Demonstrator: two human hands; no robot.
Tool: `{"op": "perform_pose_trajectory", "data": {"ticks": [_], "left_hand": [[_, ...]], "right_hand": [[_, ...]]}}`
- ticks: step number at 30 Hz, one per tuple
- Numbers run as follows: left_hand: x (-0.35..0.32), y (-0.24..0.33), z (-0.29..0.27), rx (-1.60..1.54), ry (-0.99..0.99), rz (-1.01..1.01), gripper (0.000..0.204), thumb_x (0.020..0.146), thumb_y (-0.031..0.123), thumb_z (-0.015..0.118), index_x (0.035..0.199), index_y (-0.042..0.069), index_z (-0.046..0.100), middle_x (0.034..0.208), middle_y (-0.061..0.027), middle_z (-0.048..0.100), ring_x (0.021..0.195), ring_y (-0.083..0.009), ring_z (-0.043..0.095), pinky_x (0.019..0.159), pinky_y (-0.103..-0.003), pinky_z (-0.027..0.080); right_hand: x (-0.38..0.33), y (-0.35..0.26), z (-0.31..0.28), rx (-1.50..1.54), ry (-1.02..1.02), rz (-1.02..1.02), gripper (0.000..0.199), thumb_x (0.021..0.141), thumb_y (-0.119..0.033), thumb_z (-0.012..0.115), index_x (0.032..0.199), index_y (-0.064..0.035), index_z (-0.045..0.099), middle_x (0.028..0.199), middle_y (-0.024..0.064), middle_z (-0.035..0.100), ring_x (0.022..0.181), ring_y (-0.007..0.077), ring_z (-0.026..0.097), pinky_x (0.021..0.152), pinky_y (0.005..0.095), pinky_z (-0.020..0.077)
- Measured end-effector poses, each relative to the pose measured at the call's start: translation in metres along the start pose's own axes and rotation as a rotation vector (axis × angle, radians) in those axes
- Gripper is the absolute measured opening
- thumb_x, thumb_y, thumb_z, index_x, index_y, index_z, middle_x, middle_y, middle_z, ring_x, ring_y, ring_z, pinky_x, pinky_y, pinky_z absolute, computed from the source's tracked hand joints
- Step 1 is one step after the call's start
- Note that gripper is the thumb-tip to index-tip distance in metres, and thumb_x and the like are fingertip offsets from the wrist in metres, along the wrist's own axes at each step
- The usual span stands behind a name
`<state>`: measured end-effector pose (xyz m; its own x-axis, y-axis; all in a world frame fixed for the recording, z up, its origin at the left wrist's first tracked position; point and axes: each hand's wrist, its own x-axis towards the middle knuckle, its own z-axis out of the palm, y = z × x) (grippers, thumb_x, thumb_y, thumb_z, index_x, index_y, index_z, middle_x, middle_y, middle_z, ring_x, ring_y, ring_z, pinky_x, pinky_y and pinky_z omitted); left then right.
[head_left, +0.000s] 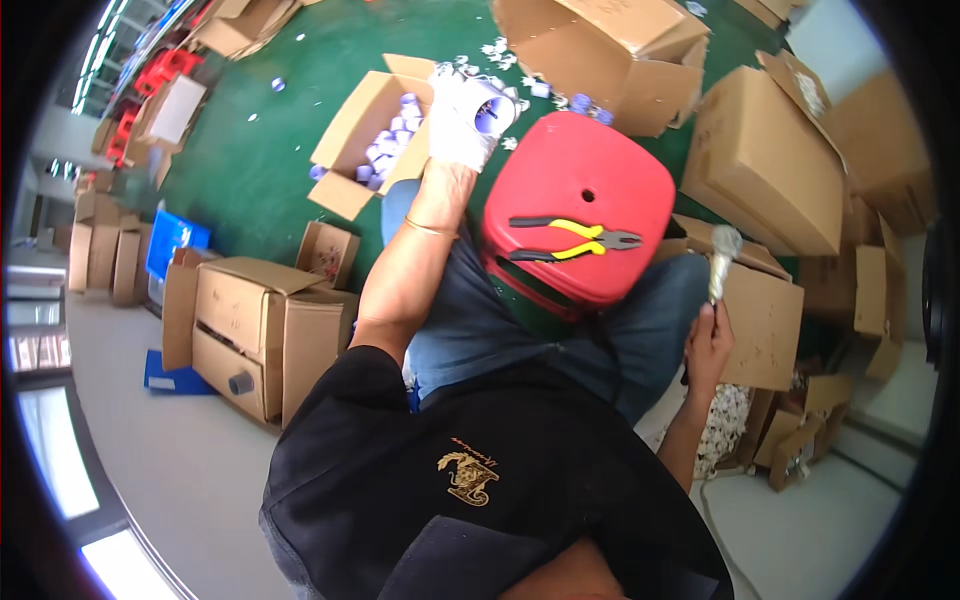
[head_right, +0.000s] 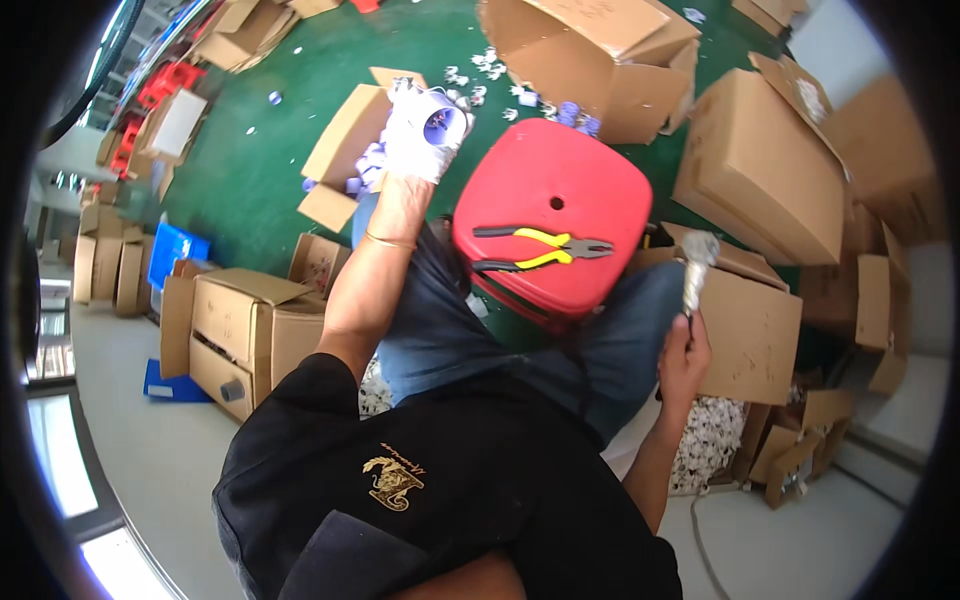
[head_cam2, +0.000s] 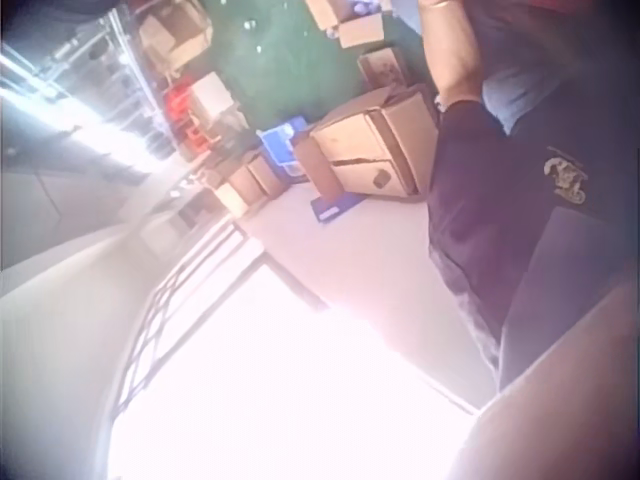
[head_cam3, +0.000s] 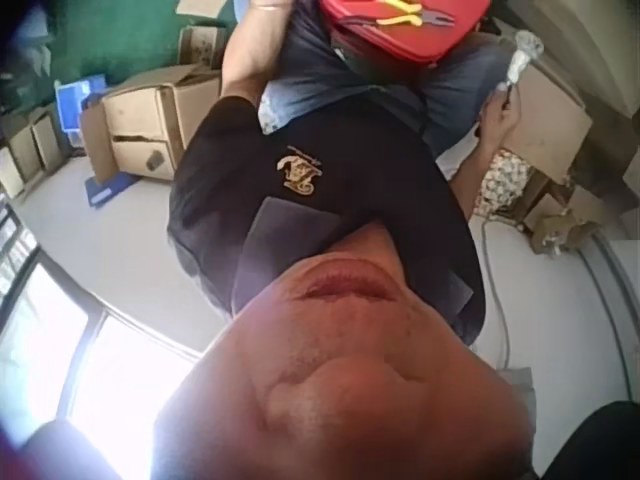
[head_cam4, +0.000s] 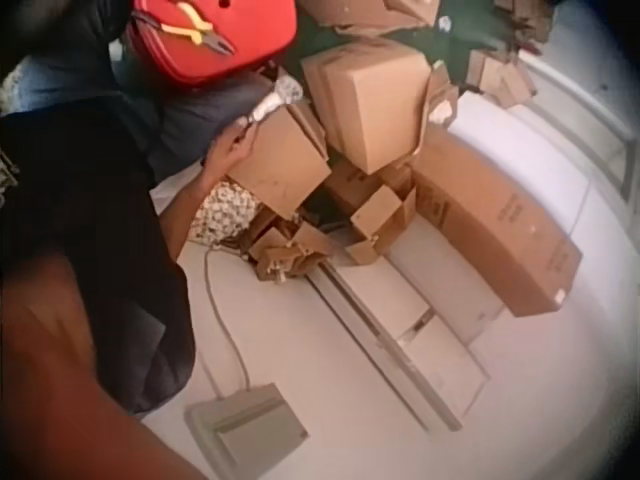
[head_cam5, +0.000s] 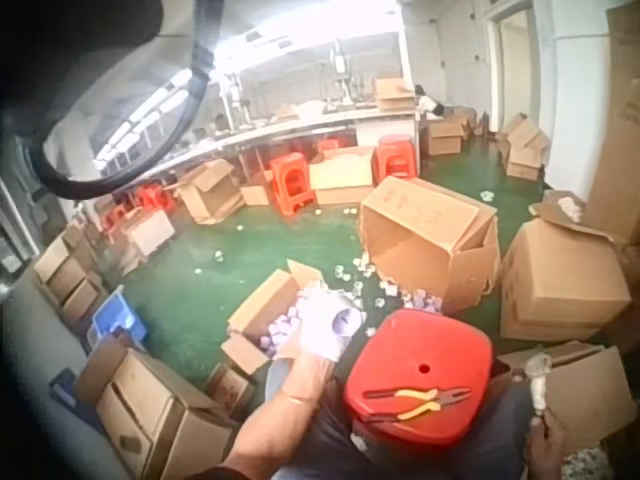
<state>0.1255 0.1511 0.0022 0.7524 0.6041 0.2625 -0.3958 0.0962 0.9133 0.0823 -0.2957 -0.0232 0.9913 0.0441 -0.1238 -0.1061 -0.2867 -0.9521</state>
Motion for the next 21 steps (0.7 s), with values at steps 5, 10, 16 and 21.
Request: {"op": "perform_pose_trajectory", "data": {"ticks": [5, 10, 16, 21], "left_hand": [[-0.008, -0.008, -0.052, 0.882, 0.035, 0.434, 0.029, 0.098, 0.037, 0.047, 0.079, 0.016, 0.055, 0.073, -0.0053, 0.058, 0.072, -0.0231, 0.055, 0.087, -0.044, 0.049], [-0.003, -0.008, -0.078, 0.052, 0.198, 0.154, 0.02, 0.094, 0.031, 0.052, 0.084, 0.015, 0.056, 0.074, -0.0033, 0.06, 0.073, -0.0239, 0.057, 0.081, -0.043, 0.049], [0.005, -0.009, -0.097, -1.025, 0.317, -0.197, 0.011, 0.089, 0.024, 0.057, 0.09, 0.013, 0.058, 0.075, -0.0009, 0.062, 0.075, -0.025, 0.06, 0.073, -0.042, 0.049], [0.01, -0.02, -0.102, -0.557, 0.38, -0.034, 0.018, 0.084, 0.028, 0.06, 0.087, 0.01, 0.058, 0.074, -0.005, 0.062, 0.075, -0.0266, 0.06, 0.07, -0.041, 0.049]], "right_hand": [[-0.003, 0.029, 0.006, 0.066, 0.0, 0.078, 0.031, 0.102, -0.027, 0.05, 0.12, -0.0034, 0.058, 0.059, -0.0022, 0.045, 0.044, 0.0041, 0.032, 0.038, 0.0196, 0.0263], [0.005, 0.04, 0.008, 0.076, -0.05, 0.084, 0.031, 0.102, -0.026, 0.049, 0.121, -0.0033, 0.057, 0.059, -0.0023, 0.043, 0.042, 0.0036, 0.031, 0.037, 0.0195, 0.0256], [0.009, 0.044, 0.01, 0.07, -0.055, 0.106, 0.03, 0.102, -0.026, 0.049, 0.121, -0.0035, 0.056, 0.058, -0.0026, 0.042, 0.041, 0.0034, 0.031, 0.036, 0.0198, 0.0256], [0.006, 0.043, 0.01, 0.072, -0.048, 0.098, 0.03, 0.101, -0.026, 0.05, 0.121, -0.0038, 0.056, 0.059, -0.0025, 0.043, 0.042, 0.0034, 0.032, 0.037, 0.0198, 0.0251]]}}
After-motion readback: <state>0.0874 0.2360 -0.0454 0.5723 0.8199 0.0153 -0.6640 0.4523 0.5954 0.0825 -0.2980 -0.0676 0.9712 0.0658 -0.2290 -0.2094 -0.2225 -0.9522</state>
